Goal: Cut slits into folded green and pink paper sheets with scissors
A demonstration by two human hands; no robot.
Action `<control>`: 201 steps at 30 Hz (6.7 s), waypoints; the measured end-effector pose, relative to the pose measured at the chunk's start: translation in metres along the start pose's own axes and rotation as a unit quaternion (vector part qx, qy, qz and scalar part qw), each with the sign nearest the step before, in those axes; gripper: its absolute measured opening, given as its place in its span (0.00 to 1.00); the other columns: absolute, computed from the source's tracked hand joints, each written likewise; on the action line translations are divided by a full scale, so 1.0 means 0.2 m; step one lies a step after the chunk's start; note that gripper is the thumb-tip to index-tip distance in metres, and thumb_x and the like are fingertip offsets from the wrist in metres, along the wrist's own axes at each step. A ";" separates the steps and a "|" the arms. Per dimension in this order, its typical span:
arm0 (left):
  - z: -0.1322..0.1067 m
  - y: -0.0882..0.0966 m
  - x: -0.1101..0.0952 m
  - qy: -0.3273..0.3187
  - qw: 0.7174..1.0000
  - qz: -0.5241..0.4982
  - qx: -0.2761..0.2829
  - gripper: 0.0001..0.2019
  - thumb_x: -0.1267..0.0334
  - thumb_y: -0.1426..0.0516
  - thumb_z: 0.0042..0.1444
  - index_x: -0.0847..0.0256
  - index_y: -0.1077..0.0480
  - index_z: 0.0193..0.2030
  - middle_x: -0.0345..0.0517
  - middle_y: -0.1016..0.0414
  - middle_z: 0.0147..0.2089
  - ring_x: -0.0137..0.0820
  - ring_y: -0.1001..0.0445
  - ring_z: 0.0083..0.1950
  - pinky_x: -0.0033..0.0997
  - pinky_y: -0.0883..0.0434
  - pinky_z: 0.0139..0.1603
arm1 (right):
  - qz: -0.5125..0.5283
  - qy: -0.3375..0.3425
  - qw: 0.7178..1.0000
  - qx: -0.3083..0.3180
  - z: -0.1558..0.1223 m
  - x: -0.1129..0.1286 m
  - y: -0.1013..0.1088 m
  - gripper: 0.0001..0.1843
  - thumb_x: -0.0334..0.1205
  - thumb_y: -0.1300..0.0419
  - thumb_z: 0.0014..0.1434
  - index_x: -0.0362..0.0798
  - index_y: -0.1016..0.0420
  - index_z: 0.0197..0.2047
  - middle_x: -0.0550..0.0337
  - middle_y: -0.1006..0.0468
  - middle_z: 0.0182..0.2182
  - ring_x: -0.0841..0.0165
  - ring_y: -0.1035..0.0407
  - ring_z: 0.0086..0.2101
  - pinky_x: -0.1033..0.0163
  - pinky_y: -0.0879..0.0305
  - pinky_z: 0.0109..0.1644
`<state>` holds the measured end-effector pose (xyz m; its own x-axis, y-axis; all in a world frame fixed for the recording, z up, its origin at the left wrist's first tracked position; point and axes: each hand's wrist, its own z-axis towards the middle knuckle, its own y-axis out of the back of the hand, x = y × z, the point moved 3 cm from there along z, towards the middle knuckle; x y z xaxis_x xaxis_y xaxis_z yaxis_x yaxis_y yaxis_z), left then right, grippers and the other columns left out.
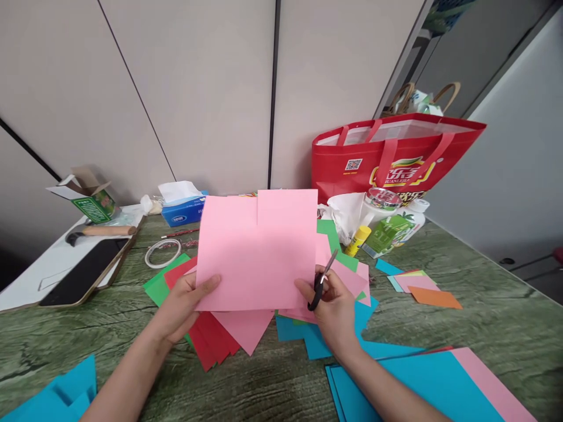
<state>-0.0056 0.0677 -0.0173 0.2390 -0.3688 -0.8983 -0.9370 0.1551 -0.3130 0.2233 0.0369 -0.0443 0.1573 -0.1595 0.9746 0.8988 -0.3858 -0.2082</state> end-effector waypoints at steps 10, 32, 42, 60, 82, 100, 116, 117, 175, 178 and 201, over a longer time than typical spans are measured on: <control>-0.01 -0.02 -0.01 -0.022 0.996 0.053 -0.062 0.11 0.63 0.37 0.42 0.65 0.25 0.34 0.45 0.22 0.28 0.32 0.27 0.26 0.34 0.23 0.22 | -0.001 -0.014 0.999 -0.039 0.03 0.00 0.03 0.17 0.39 0.34 0.42 0.48 0.32 0.36 0.70 0.36 0.20 0.77 0.43 0.19 0.71 0.45 0.22; -0.07 -0.08 -0.02 -0.129 0.980 0.011 -0.149 0.09 0.60 0.35 0.36 0.63 0.24 0.25 0.43 0.23 0.34 0.32 0.28 0.27 0.30 0.24 0.20 | 0.093 -0.181 0.888 0.412 -0.19 -0.04 -0.14 0.19 0.41 0.36 0.46 0.47 0.34 0.41 0.61 0.31 0.31 0.71 0.37 0.31 0.66 0.41 0.35; -0.06 -0.08 0.02 -0.137 0.979 0.028 -0.146 0.08 0.60 0.37 0.39 0.62 0.25 0.24 0.40 0.23 0.31 0.30 0.29 0.25 0.29 0.25 0.20 | 0.098 -0.189 0.891 0.402 -0.19 -0.04 -0.13 0.19 0.41 0.35 0.45 0.49 0.34 0.41 0.62 0.32 0.30 0.72 0.37 0.31 0.66 0.41 0.35; -0.07 -0.08 0.02 -0.134 0.979 0.020 -0.149 0.07 0.61 0.37 0.40 0.61 0.24 0.25 0.38 0.23 0.31 0.31 0.28 0.25 0.29 0.25 0.19 | 0.093 -0.189 0.892 0.400 -0.19 -0.03 -0.13 0.19 0.40 0.36 0.47 0.48 0.34 0.42 0.61 0.33 0.31 0.71 0.37 0.32 0.66 0.42 0.36; -0.08 -0.09 0.01 -0.139 0.978 0.009 -0.152 0.07 0.61 0.37 0.41 0.62 0.25 0.26 0.38 0.24 0.30 0.31 0.26 0.26 0.31 0.24 0.21 | 0.107 -0.166 0.884 0.423 -0.18 -0.05 -0.13 0.19 0.39 0.36 0.49 0.46 0.37 0.42 0.61 0.34 0.31 0.73 0.39 0.32 0.66 0.44 0.36; -0.08 -0.08 0.02 -0.132 0.980 0.018 -0.148 0.06 0.61 0.38 0.41 0.61 0.25 0.25 0.37 0.23 0.29 0.32 0.25 0.26 0.32 0.24 0.22 | 0.099 -0.173 0.886 0.419 -0.18 -0.05 -0.13 0.20 0.40 0.36 0.48 0.46 0.37 0.42 0.61 0.34 0.31 0.72 0.40 0.32 0.65 0.44 0.36; -0.09 -0.10 0.01 -0.118 0.982 0.019 -0.146 0.09 0.59 0.38 0.41 0.62 0.25 0.28 0.41 0.22 0.32 0.35 0.25 0.27 0.32 0.25 0.19 | 0.072 -0.164 0.900 0.398 -0.19 -0.05 -0.14 0.16 0.42 0.37 0.48 0.46 0.37 0.38 0.67 0.37 0.23 0.75 0.42 0.24 0.67 0.47 0.28; -0.09 -0.10 0.01 -0.117 0.982 0.021 -0.148 0.09 0.59 0.38 0.41 0.62 0.25 0.28 0.41 0.22 0.32 0.35 0.25 0.27 0.32 0.25 0.19 | 0.070 -0.164 0.901 0.396 -0.19 -0.05 -0.14 0.16 0.42 0.37 0.48 0.46 0.37 0.37 0.67 0.37 0.23 0.75 0.42 0.23 0.67 0.47 0.27; -0.09 -0.11 0.04 -0.095 0.987 0.044 -0.121 0.07 0.59 0.39 0.44 0.61 0.27 0.23 0.39 0.25 0.22 0.36 0.24 0.25 0.32 0.26 0.18 | 0.068 -0.172 0.927 0.327 -0.20 -0.11 -0.14 0.14 0.42 0.35 0.46 0.46 0.34 0.33 0.69 0.34 0.20 0.80 0.39 0.15 0.72 0.45 0.18; -0.09 -0.10 0.04 -0.096 0.987 0.044 -0.119 0.07 0.59 0.40 0.44 0.61 0.27 0.23 0.39 0.25 0.23 0.36 0.24 0.26 0.31 0.26 0.18 | 0.065 -0.179 0.927 0.324 -0.20 -0.10 -0.14 0.14 0.43 0.35 0.46 0.46 0.34 0.32 0.70 0.35 0.19 0.80 0.41 0.14 0.72 0.45 0.17; -0.08 -0.11 0.08 -0.078 0.990 0.080 -0.087 0.09 0.58 0.40 0.46 0.63 0.28 0.27 0.44 0.22 0.28 0.37 0.24 0.25 0.33 0.27 0.18 | 0.102 -0.116 0.933 0.325 -0.18 -0.05 -0.14 0.14 0.40 0.36 0.47 0.45 0.35 0.34 0.63 0.36 0.26 0.72 0.44 0.27 0.66 0.46 0.31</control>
<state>0.0146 0.0433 -0.0206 0.1080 -0.2047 -0.9729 -0.9924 0.0357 -0.1176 0.1805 0.0164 -0.0518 0.3692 0.0615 0.9273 0.8865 0.2763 -0.3712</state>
